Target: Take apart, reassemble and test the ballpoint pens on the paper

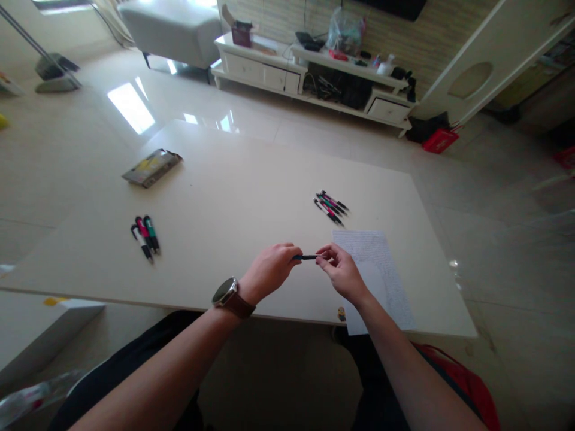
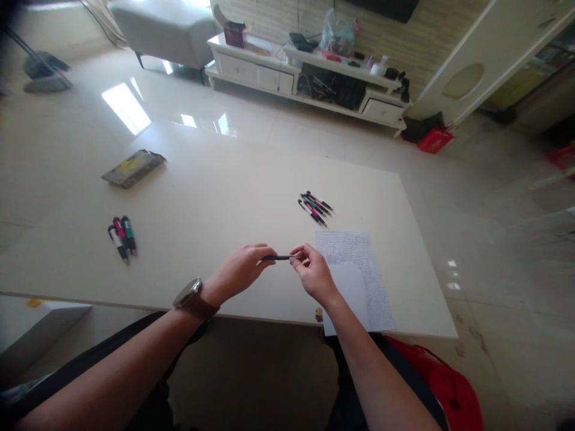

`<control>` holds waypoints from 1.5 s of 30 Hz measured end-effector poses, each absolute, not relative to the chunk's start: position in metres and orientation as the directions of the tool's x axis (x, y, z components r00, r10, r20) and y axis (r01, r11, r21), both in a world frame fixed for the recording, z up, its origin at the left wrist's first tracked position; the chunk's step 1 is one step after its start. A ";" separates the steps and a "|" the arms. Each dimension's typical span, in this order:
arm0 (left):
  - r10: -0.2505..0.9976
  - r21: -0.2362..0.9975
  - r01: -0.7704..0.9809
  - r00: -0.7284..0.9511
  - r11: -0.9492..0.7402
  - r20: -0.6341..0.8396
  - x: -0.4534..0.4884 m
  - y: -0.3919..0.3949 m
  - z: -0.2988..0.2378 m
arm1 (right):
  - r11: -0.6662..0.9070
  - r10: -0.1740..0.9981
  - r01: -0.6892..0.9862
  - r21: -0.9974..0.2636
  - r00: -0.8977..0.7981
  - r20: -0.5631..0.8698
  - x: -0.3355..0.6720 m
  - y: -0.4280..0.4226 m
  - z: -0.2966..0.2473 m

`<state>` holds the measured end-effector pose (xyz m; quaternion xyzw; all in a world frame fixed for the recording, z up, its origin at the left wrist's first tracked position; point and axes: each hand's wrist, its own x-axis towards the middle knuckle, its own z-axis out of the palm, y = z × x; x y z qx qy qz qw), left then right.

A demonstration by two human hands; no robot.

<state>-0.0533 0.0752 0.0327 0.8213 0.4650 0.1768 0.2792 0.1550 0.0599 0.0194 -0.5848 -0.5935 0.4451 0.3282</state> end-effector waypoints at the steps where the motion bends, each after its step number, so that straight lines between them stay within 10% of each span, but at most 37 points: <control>1: 0.863 0.620 0.667 0.504 -0.412 0.031 -0.053 0.074 0.033 | -0.067 0.990 0.397 -0.915 -0.090 -0.112 0.155 0.060 0.019; 25: 0.867 0.587 0.691 0.497 -0.423 0.039 -0.057 0.070 0.036 | -0.114 0.986 0.229 -0.967 -0.094 -0.139 0.153 0.060 0.021; 45: 0.911 0.700 0.641 0.411 -0.315 0.034 -0.052 0.067 0.036 | -0.281 0.957 -0.332 -0.900 -0.022 -0.290 0.130 0.056 0.017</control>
